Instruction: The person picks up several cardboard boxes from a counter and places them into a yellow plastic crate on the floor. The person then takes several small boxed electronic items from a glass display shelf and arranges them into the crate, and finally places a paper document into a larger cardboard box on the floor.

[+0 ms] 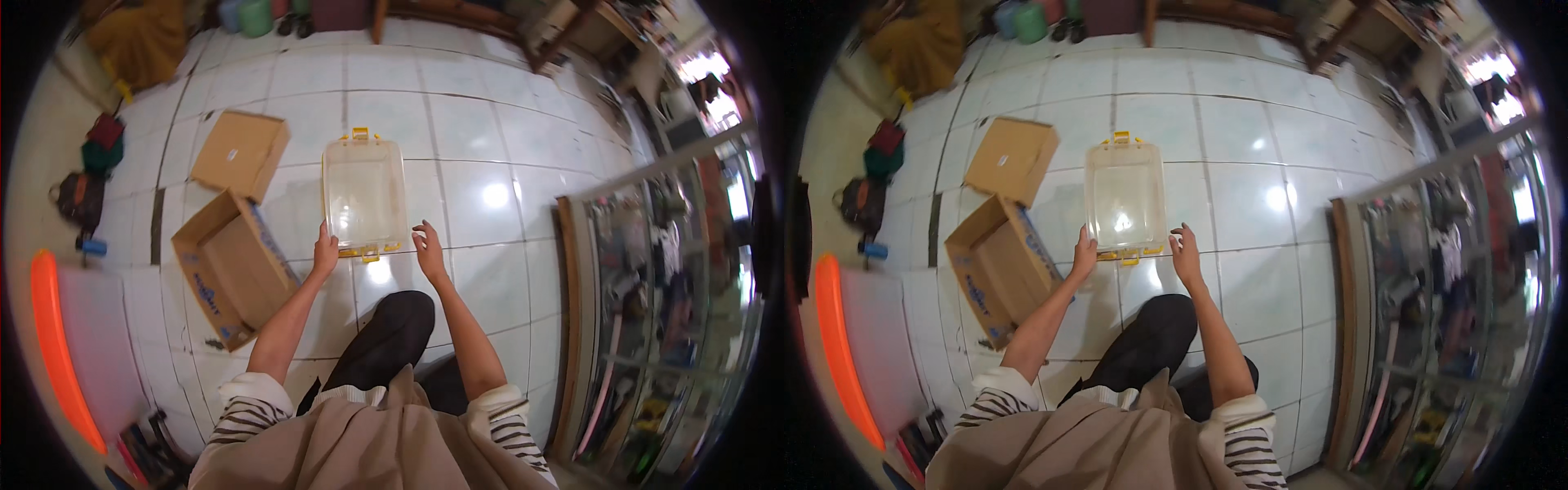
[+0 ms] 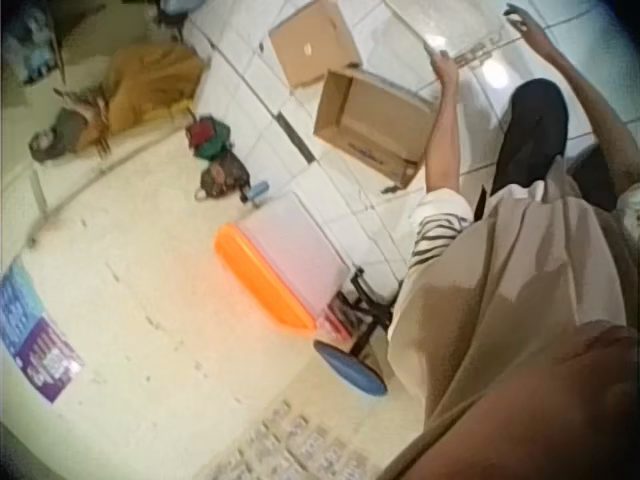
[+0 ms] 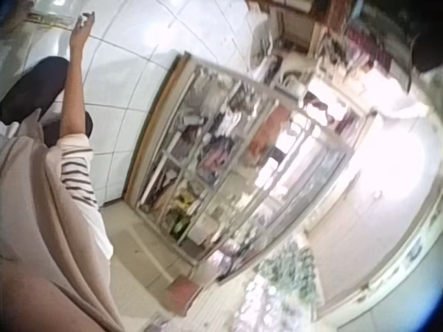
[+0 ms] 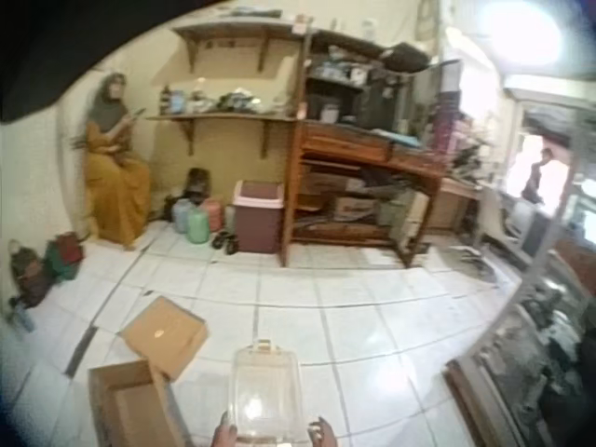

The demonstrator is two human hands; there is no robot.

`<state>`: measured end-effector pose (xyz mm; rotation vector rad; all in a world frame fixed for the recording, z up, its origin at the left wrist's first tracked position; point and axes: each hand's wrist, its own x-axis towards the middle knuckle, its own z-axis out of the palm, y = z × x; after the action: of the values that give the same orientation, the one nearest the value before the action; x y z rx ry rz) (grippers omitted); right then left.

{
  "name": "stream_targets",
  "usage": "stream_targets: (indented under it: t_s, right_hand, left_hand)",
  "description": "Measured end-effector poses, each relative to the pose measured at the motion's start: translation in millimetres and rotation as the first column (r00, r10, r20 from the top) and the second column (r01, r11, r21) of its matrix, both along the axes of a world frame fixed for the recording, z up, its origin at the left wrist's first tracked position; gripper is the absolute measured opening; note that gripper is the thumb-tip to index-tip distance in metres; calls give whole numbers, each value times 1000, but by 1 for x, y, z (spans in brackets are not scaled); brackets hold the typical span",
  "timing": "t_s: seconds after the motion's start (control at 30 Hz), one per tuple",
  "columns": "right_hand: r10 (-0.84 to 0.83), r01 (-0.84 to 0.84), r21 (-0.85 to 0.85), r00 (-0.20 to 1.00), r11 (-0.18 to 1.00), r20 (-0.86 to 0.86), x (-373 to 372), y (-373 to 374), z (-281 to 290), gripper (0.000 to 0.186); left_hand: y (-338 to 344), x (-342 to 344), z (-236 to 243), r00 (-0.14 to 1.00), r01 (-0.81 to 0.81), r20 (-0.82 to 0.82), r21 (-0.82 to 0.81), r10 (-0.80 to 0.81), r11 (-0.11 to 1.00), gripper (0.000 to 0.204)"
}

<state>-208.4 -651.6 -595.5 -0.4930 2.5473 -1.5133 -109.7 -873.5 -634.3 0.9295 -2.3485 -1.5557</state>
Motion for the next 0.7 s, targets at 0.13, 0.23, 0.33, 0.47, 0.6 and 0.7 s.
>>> stream_targets:
  t_s: [0.13,0.23,0.33,0.47,0.6,0.7]
  right_hand:
    - [-241,250,-27,953,968,182,11,77,64,37]
    - [-379,412,-101,893,906,241,34,140,76,44]
    - [-467,515,-142,842,846,270,74,187,92,57]
    - [-561,664,-277,741,695,369,132,243,114,65]
    - [-735,812,-215,582,542,348,193,292,110,66]
    - [-810,876,-134,480,463,337,237,329,105,59]
  left_hand:
    - [38,-34,21,966,249,-97,82,-241,965,54]
    - [85,-62,50,884,461,-172,151,-436,875,54]
    - [134,-71,77,746,654,-259,112,-614,748,51]
    - [191,-73,78,525,848,-311,108,-792,519,47]
    - [246,-55,99,223,971,-271,-20,-936,238,50]
    - [295,-43,96,39,999,-246,17,-968,36,49]
